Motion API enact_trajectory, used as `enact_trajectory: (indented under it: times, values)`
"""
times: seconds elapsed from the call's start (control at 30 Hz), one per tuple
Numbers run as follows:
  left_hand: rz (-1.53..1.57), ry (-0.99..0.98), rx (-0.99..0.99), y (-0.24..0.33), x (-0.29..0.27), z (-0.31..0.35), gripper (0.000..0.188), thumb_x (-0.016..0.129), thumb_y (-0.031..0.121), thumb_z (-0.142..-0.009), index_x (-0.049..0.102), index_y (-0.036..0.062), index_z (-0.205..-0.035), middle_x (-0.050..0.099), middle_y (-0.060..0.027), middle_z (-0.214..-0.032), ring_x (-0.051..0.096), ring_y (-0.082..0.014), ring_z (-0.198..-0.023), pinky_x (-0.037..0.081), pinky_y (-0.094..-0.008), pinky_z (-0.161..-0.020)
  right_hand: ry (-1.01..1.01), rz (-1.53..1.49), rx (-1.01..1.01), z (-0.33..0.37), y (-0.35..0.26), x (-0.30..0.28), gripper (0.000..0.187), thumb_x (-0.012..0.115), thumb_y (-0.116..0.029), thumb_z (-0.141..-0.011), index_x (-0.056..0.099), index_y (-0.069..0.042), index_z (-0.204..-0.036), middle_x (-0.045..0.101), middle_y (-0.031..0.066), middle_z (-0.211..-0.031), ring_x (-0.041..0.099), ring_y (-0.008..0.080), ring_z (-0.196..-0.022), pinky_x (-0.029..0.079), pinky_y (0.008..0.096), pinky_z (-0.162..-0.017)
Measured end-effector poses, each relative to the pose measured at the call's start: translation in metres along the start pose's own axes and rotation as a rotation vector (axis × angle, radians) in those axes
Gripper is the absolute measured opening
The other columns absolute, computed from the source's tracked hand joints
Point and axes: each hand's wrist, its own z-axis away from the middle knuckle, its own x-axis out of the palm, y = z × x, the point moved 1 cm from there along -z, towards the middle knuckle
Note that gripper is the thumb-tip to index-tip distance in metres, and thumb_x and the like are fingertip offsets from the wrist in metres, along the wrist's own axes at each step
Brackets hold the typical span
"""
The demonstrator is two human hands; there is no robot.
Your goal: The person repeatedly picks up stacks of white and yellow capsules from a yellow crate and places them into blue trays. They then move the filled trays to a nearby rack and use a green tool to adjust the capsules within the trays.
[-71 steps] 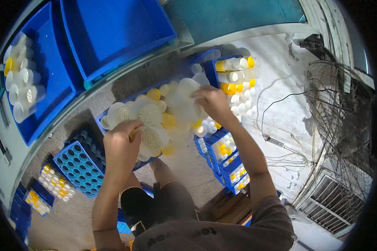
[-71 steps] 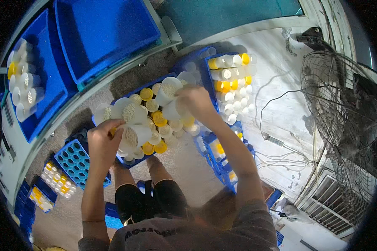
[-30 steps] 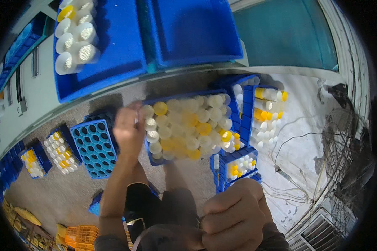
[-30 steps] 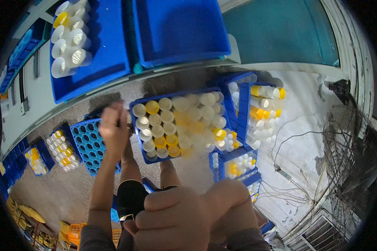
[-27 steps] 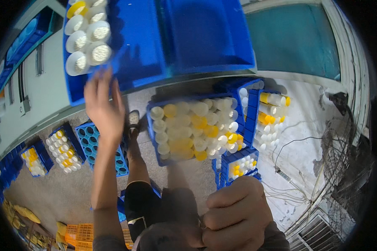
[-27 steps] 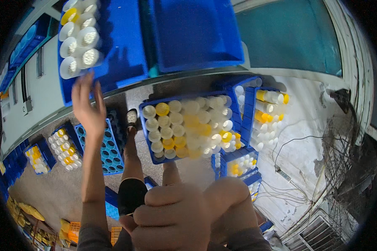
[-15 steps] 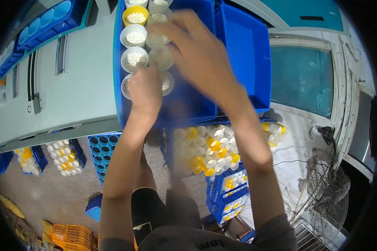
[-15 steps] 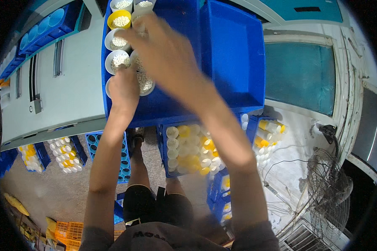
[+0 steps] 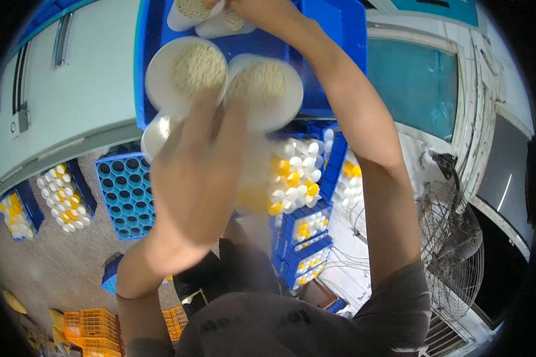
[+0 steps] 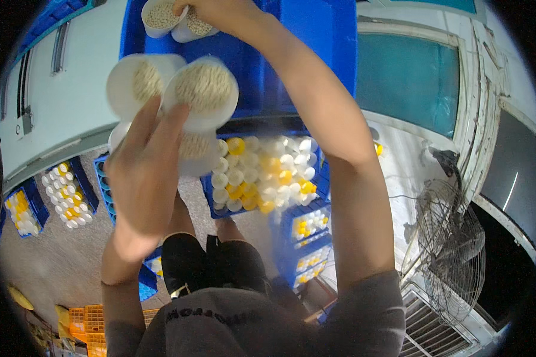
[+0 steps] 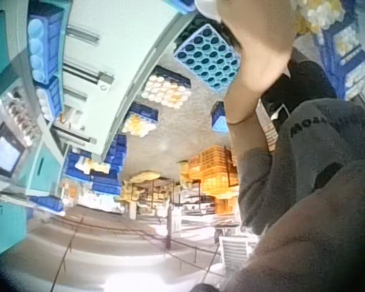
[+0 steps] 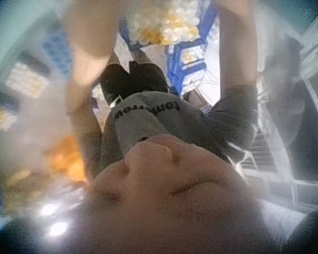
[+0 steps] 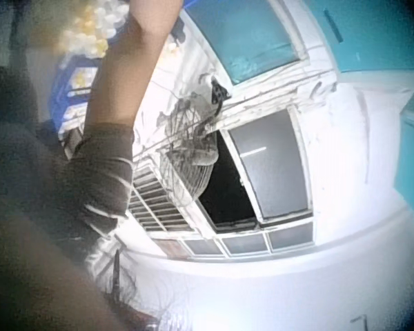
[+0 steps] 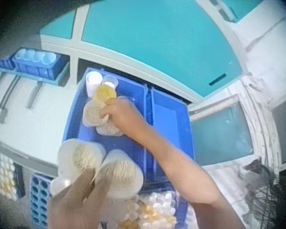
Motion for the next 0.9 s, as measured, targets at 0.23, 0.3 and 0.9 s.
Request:
enact_trajectory:
  times: [0.23, 0.3, 0.9]
  values:
    - [0.073, -0.261, -0.046, 0.079, 0.004, 0.173, 0.045, 0.064, -0.008, -0.075, 0.066, 0.0036, -0.118, 0.061, -0.0261, -0.124, 0.071, -0.036, -0.089, 0.06, -0.0411, -0.071, -0.092, -0.006, 0.195, 0.197, -0.171, -0.12, 0.036, 0.065, 0.008, -0.077, 0.073, -0.014, -0.104, 0.067, 0.012, -0.119, 0.067, 0.0317, -0.103, 0.056, 0.0347, -0.084]
    - [0.109, -0.403, -0.152, 0.092, 0.042, 0.232, 0.04, 0.062, -0.006, -0.075, 0.066, 0.0045, -0.114, 0.062, -0.0263, -0.121, 0.07, -0.0385, -0.088, 0.059, -0.0428, -0.072, -0.183, -0.16, 0.296, 0.258, -0.2, -0.116, 0.034, 0.065, 0.007, -0.077, 0.074, -0.014, -0.102, 0.068, 0.0117, -0.117, 0.067, 0.0323, -0.102, 0.056, 0.0353, -0.085]
    - [-0.065, -0.402, -0.264, 0.101, 0.389, 0.42, 0.03, 0.061, 0.002, -0.08, 0.065, 0.0068, -0.11, 0.059, -0.0194, -0.124, 0.07, -0.0333, -0.084, 0.06, -0.0377, -0.068, -0.364, 0.151, 0.302, 0.528, -0.205, 0.177, 0.02, 0.064, -0.016, -0.088, 0.07, -0.01, -0.106, 0.065, 0.0077, -0.105, 0.07, 0.0209, -0.072, 0.059, 0.0315, -0.061]
